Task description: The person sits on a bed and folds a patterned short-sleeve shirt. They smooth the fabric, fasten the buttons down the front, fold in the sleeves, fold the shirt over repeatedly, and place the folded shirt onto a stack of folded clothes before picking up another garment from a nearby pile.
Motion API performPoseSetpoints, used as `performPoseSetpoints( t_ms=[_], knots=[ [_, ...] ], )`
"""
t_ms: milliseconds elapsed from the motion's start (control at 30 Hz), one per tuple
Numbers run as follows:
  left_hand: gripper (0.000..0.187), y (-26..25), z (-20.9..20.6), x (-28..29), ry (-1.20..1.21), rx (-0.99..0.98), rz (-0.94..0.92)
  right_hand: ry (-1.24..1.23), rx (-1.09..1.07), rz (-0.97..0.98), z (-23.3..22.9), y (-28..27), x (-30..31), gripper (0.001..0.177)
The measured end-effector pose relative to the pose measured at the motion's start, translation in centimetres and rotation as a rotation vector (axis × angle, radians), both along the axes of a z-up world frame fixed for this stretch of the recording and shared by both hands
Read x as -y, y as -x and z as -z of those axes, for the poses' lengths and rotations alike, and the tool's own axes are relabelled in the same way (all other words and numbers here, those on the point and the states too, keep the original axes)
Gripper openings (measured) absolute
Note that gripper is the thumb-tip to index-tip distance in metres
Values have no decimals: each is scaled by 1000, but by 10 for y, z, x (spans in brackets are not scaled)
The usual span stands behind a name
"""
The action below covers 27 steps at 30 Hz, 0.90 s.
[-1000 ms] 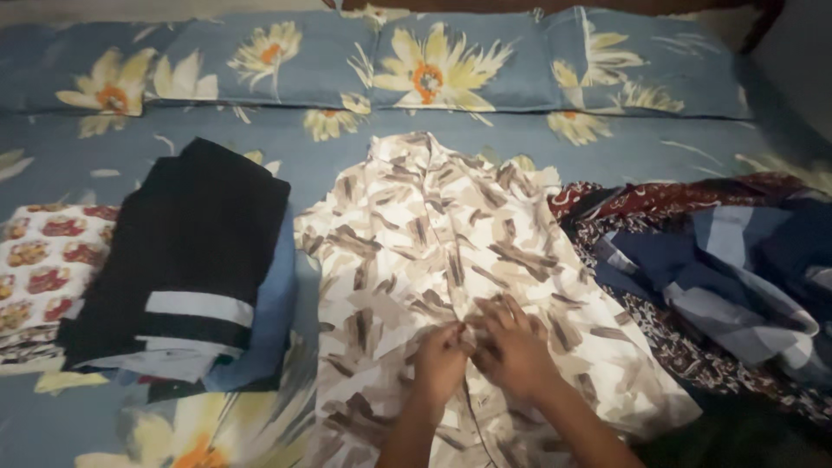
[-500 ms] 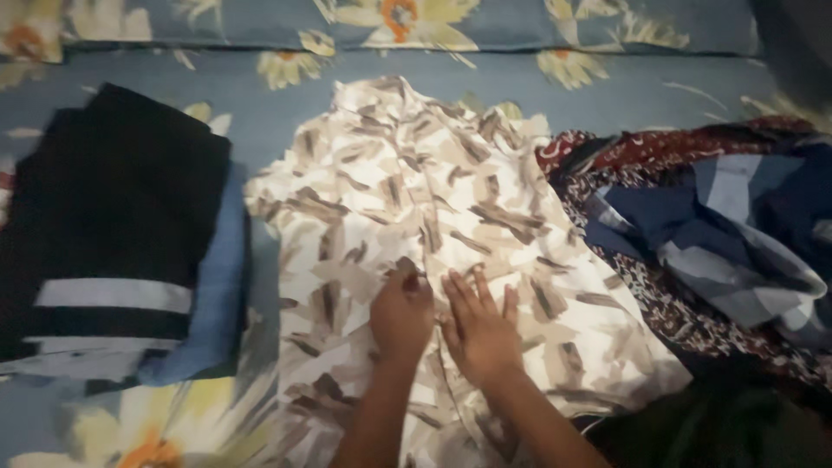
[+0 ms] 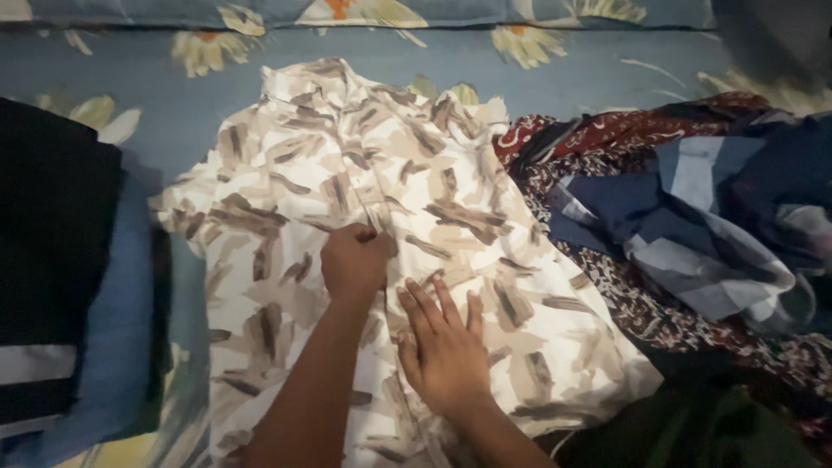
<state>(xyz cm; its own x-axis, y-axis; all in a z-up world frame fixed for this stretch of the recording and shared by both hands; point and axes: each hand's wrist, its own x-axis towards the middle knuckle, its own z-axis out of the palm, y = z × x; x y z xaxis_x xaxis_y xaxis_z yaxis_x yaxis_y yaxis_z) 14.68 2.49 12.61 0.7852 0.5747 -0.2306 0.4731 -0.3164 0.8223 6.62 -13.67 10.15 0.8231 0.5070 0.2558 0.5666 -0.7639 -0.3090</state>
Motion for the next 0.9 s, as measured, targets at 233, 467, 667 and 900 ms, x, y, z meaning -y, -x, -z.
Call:
performPoseSetpoints(
  t_ms=[233, 467, 667, 900],
  knots=[
    [30, -8, 15, -14, -125, -29, -92, -26, -12, 15, -1, -2, -1, 57],
    [46, -70, 47, -46, -94, 260, -74, -23, -6, 20, 0, -5, -3, 58],
    [65, -109, 62, -71, -82, 215, 86, -67, -8, 5, -1, -4, -2, 60],
    [48, -114, 60, -88, -36, 300, -135, -77, -11, 16, -3, -5, -2, 58]
  ],
)
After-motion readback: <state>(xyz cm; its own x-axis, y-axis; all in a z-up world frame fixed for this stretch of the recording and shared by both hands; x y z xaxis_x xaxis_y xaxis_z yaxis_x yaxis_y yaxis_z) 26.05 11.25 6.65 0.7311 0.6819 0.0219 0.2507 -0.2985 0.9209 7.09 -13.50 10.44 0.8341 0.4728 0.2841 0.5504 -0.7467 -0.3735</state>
